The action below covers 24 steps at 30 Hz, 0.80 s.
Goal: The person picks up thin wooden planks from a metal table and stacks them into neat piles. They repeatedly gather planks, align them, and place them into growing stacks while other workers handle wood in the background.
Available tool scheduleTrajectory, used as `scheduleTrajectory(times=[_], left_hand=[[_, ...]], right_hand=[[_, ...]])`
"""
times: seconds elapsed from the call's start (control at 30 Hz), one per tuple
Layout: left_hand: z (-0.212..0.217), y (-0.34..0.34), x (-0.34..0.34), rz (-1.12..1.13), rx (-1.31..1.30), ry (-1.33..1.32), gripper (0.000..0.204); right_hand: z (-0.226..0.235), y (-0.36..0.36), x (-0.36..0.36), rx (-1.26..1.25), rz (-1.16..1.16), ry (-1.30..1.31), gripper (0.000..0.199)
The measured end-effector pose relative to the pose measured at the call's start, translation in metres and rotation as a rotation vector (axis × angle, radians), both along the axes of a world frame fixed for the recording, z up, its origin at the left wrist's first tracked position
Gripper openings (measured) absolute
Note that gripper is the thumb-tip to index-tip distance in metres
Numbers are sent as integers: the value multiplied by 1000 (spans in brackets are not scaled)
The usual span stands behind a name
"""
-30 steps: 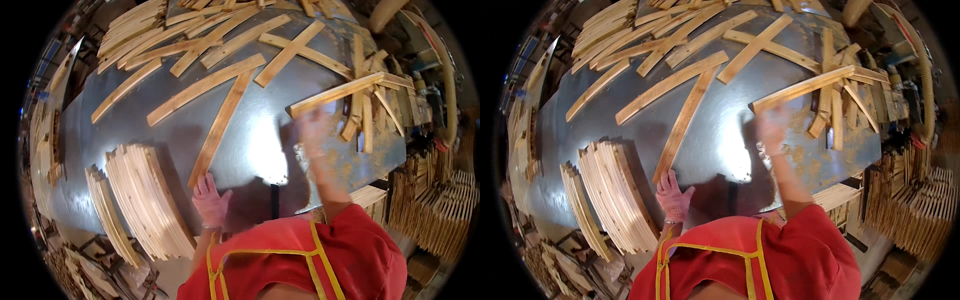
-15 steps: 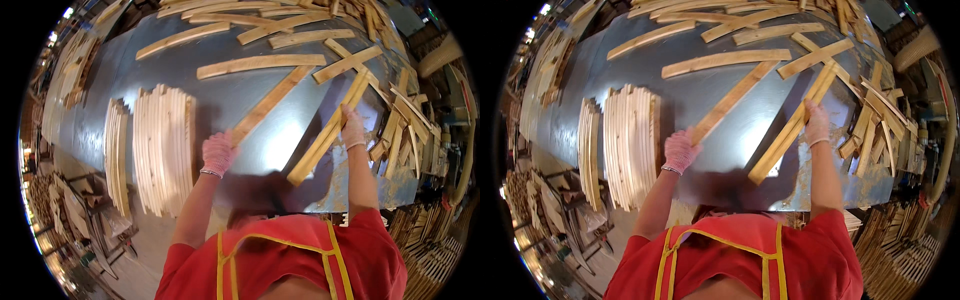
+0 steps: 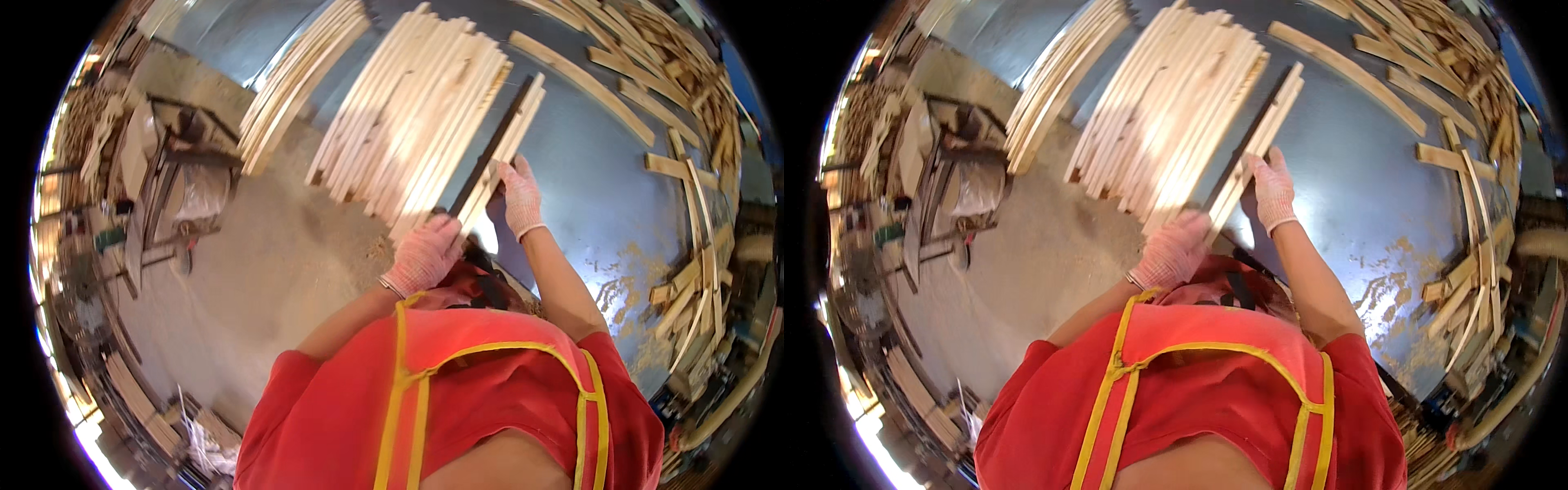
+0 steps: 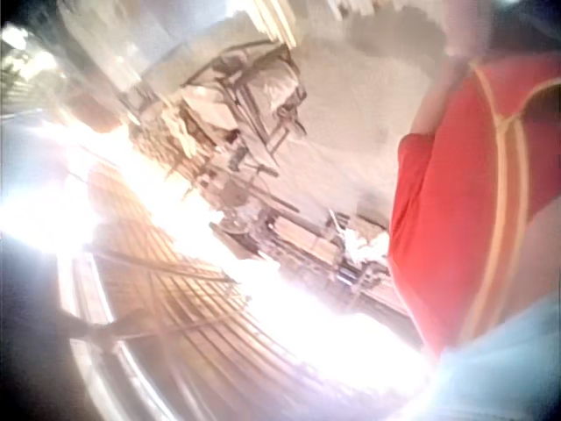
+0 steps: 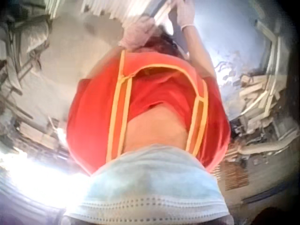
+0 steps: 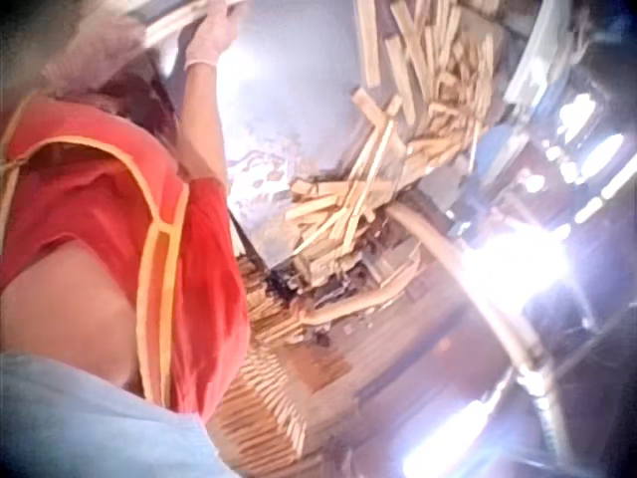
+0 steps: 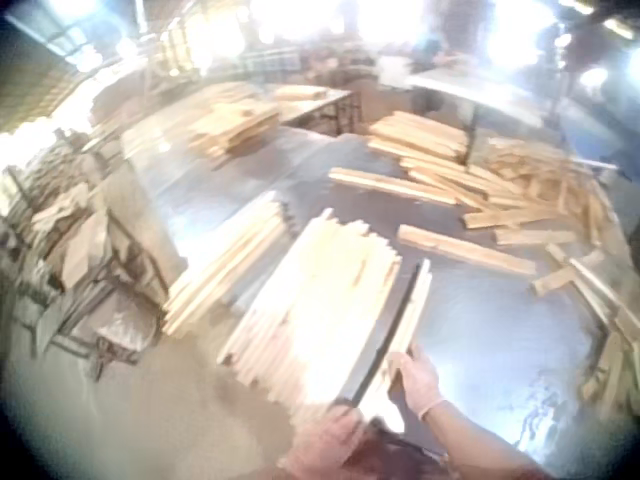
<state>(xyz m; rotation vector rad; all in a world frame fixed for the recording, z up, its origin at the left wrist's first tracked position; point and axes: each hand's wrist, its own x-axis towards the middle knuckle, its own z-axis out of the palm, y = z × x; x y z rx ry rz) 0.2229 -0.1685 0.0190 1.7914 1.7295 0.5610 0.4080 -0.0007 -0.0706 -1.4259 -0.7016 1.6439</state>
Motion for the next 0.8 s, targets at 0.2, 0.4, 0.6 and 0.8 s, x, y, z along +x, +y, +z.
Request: scheduleTrajectory(times=[0.2,0.4,0.6,0.8], left_hand=[[-44,-72,-119,665,244,223,43],[-88,-31,-120,1212,-381,-1310,39],[-55,-38,-69,598,-919,-1152,36],[24,107,-64,494,-479,-226,59]], right_hand=[[26,-6,-38,37,266,201,80],[-8,-5,-25,16,45,51,74],[8,36,-4,149,45,-134,80],[27,77,50,94,307,-208,89]])
